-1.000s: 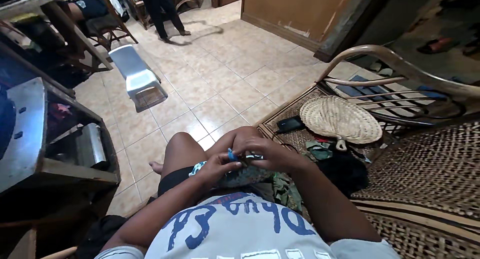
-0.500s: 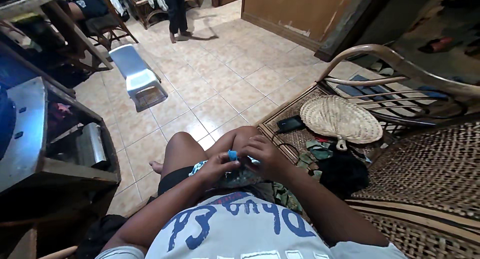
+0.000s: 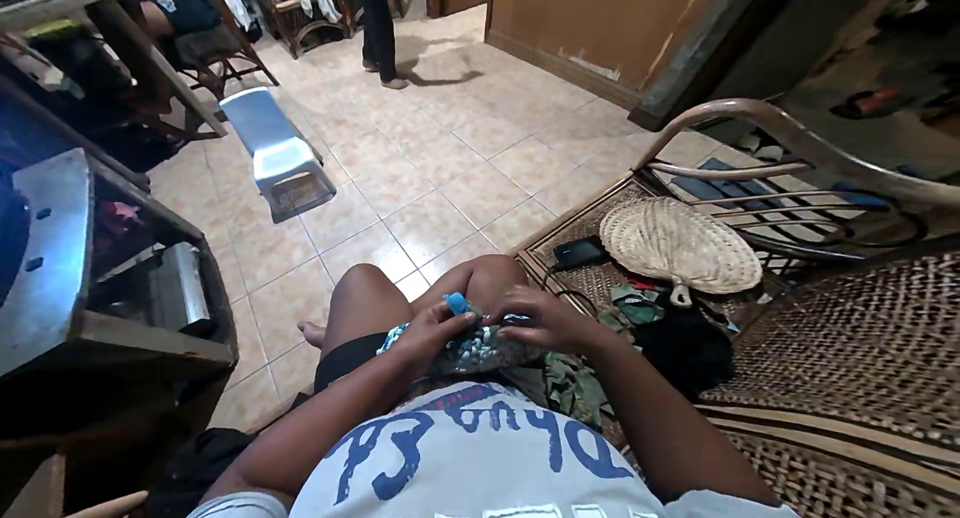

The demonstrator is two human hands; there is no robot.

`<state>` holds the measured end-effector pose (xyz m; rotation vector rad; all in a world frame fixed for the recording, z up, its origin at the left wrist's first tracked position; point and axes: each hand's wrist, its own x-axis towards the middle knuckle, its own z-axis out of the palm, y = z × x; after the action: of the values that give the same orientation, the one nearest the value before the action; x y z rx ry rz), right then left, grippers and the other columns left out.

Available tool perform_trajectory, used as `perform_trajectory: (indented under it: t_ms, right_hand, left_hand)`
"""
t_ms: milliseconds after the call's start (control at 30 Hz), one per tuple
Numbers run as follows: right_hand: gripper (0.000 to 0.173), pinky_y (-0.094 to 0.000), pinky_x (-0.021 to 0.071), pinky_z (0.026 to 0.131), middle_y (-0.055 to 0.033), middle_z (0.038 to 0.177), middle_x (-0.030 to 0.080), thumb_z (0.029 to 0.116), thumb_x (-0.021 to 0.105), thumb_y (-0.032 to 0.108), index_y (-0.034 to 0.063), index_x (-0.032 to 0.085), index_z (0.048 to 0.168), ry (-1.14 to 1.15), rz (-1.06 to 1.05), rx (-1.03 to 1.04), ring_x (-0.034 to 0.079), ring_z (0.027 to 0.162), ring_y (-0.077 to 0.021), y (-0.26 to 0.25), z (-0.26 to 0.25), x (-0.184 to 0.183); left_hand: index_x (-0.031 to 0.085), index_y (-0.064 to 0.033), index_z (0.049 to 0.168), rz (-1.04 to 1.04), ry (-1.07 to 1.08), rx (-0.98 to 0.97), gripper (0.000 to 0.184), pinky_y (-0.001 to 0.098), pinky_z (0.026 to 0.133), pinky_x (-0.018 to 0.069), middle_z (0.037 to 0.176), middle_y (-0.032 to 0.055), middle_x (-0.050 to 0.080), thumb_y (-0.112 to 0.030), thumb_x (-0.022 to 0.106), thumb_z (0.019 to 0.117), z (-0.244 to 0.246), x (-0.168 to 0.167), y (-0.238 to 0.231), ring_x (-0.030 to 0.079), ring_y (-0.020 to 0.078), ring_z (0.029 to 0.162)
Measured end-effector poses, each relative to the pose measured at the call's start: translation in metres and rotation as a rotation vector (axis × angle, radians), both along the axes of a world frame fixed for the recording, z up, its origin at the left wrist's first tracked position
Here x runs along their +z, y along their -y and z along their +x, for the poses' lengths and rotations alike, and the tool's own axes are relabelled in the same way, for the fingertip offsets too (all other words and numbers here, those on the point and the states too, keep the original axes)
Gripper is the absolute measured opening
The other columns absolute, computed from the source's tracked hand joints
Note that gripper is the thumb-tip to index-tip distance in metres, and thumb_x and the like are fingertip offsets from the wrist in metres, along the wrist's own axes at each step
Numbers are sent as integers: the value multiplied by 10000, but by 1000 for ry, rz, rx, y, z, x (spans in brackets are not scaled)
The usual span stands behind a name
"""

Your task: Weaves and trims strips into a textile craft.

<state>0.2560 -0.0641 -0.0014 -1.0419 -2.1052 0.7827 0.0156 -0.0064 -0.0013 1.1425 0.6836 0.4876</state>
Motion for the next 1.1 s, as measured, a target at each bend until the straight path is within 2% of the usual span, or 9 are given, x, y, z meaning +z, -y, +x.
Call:
perform_trajectory:
  t_ms: [200, 333, 433, 533, 700, 833, 933, 1033, 1100]
  right_hand:
    - [198, -257, 524, 830, -113, 982, 689, 970, 660, 157, -19, 724, 1035, -20, -94, -92, 630, 909, -111, -1, -11, 9]
    - [158, -292, 551, 787, -147, 982, 680, 925, 709, 135, 5, 758, 1000, -27, -58, -265, 641, 867, -156, -1, -23, 6]
    - [147, -444, 553, 813, -181, 930, 681, 905, 735, 134, 19, 778, 986, 94, 8, -370, 656, 875, -290, 2, -31, 8]
    - [133, -488, 547, 859, -142, 917, 736, 894, 720, 126, 30, 785, 960, 108, 52, -404, 695, 904, -298, 4, -36, 6]
    - [131, -425, 549, 876, -155, 953, 741, 886, 688, 53, -17, 765, 965, -22, 10, -404, 694, 931, -264, 6, -39, 2]
    - [264, -312, 581, 864, -135, 1081, 725, 944, 612, 69, -3, 705, 1181, -153, -166, -378, 704, 954, -138, 9, -36, 6]
    - [490, -304, 577, 896, -135, 1185, 699, 916, 591, 32, 43, 594, 1405, -157, -146, -259, 693, 1004, -139, 11, -29, 6]
    - [357, -428, 568, 915, -150, 1134, 709, 891, 653, 12, 68, 727, 1235, 36, 150, -226, 686, 1034, -264, 11, -27, 0]
    - [184, -431, 577, 877, -101, 1028, 735, 940, 651, 99, 105, 771, 1080, 132, 378, -295, 703, 980, -258, 7, -27, -9]
  left_hand:
    - [637, 3, 1088, 74, -3, 70, 124, 285, 846, 570, 956, 31, 694, -86, 585, 1020, 1, 1, 0, 674, 93, 876]
    - [655, 0, 1096, 70, -18, 85, 138, 282, 845, 572, 961, 22, 703, -92, 584, 1022, 0, 4, 1, 678, 88, 878]
    - [671, 5, 1087, 105, -18, 57, 141, 293, 872, 570, 980, 31, 709, -87, 594, 1013, 1, 4, 1, 680, 90, 908]
    - [685, -2, 1086, 139, -92, -2, 142, 277, 882, 560, 987, 13, 709, -96, 619, 1003, 1, 9, 2, 671, 65, 920]
    - [695, -18, 1098, 150, -166, -125, 175, 287, 870, 562, 983, 0, 714, -148, 612, 1014, -1, 10, -1, 672, 56, 906]
    - [708, -22, 1043, 139, -177, -79, 165, 283, 844, 567, 939, 0, 717, -152, 608, 1018, 0, 10, 0, 675, 57, 869]
    - [704, -18, 1044, 116, -177, -57, 166, 282, 834, 570, 933, 6, 713, -154, 614, 1016, -1, 8, -1, 676, 64, 859]
    - [710, -17, 1053, 122, -186, -58, 172, 271, 824, 565, 928, 0, 713, -150, 605, 1022, -1, 7, -1, 670, 55, 852]
    - [709, -24, 1044, 118, -201, -43, 194, 267, 807, 563, 911, -1, 708, -181, 595, 1034, -2, 8, -2, 667, 55, 834]
